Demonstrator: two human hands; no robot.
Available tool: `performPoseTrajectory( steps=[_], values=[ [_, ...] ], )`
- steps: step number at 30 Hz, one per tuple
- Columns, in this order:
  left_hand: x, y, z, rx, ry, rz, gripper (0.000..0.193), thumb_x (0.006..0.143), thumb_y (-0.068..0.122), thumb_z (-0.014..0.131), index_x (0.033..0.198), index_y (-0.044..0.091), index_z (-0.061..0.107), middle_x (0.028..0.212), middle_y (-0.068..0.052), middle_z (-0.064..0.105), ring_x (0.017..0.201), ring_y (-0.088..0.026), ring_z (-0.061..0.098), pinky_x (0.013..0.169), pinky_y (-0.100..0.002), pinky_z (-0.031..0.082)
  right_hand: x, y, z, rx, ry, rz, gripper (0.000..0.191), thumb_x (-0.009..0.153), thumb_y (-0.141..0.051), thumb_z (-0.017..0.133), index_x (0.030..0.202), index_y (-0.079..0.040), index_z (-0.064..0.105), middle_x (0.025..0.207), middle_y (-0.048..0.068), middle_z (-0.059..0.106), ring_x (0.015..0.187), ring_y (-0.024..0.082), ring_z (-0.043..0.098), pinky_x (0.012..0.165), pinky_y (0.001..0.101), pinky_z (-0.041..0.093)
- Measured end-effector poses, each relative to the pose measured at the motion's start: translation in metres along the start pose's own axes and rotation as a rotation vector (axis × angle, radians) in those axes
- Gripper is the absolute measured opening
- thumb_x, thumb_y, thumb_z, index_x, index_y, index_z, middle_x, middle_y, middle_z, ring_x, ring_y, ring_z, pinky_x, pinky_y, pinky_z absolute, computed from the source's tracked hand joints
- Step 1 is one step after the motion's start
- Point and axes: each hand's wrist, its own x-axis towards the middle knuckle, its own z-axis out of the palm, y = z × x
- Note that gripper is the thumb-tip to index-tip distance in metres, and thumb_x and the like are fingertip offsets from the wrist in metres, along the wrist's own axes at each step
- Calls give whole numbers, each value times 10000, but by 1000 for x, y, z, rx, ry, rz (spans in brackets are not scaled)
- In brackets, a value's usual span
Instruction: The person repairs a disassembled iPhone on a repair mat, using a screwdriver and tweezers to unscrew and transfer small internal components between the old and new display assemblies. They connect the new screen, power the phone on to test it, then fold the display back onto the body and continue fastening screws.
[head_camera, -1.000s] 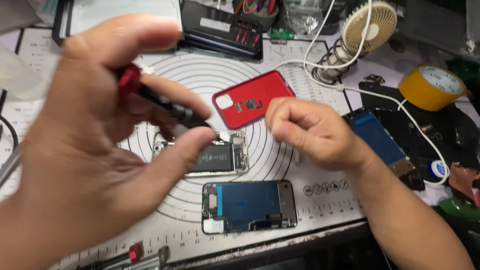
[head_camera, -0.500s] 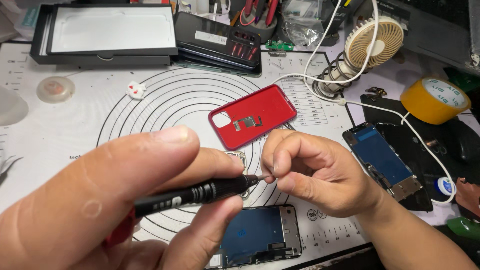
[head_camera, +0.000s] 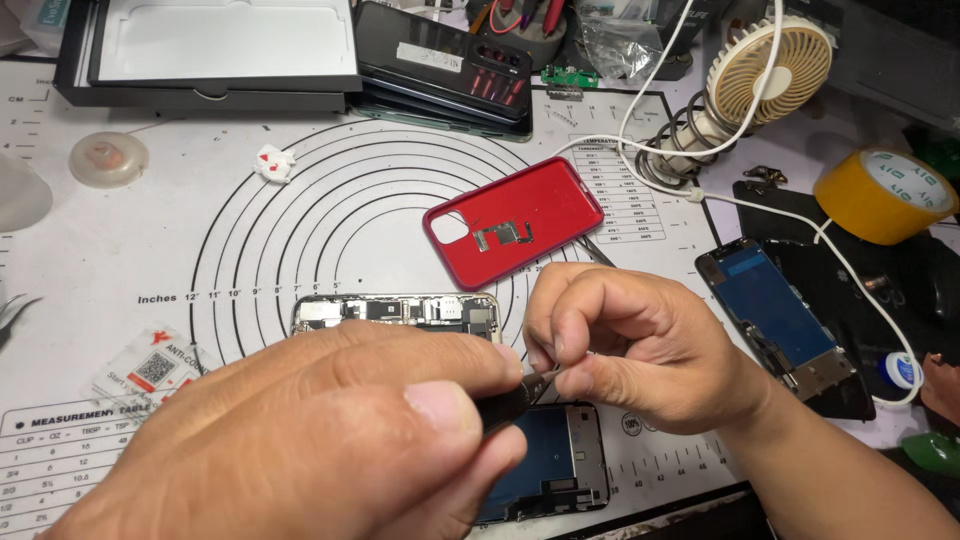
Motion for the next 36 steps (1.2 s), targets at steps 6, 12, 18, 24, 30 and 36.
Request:
performPoseTrajectory(
  steps=[6, 12, 18, 24, 30, 36],
  values=[
    [12, 5, -3, 2, -42, 14, 522, 840, 103, 850, 1217, 156, 492, 982, -74, 749, 789, -177, 780, 650, -316, 637, 0, 1, 1, -1, 8, -3, 153, 1041, -77, 742, 1064, -54, 593, 1015, 85, 570, 956, 174, 575, 891, 295, 495],
    [5, 4, -3, -55, -38, 13, 510, 853, 130, 842, 1241, 146, 511, 1018, -67, 743, 878, -191, 789, 715, -347, 626, 0, 0, 0, -17, 10, -34, 164, 1039, -113, 758, 1046, -46, 609, 1003, 90, 584, 952, 179, 585, 900, 302, 508],
    [3, 2, -4, -109, -113, 44, 492, 874, 150, 814, 1229, 173, 473, 1076, -60, 734, 913, -177, 802, 749, -347, 620, 0, 0, 1, -85, 25, -84, 176, 1025, -152, 772, 1017, -38, 638, 973, 98, 606, 927, 190, 603, 875, 317, 535],
    [3, 6, -5, -78, -106, 35, 466, 893, 161, 797, 1234, 172, 479, 1093, -31, 726, 923, -174, 786, 760, -353, 622, -1, -1, 1, -137, 13, -121, 181, 1038, -167, 764, 1039, -53, 622, 982, 88, 602, 928, 180, 607, 870, 305, 540],
    [3, 3, -9, -99, -167, 58, 439, 905, 170, 767, 1256, 149, 505, 1140, -34, 710, 955, -176, 794, 777, -360, 615, -2, -3, 3, -218, 3, -189, 204, 1037, -186, 769, 1039, -82, 594, 979, 68, 592, 912, 171, 627, 825, 286, 560],
    [-2, 4, -8, -115, -177, 24, 371, 930, 167, 724, 1257, 134, 551, 1117, -26, 724, 960, -168, 777, 788, -355, 615, -2, -2, 4, -210, 0, -206, 216, 1039, -208, 776, 1037, -89, 597, 975, 55, 590, 891, 164, 627, 823, 299, 577]
  ],
)
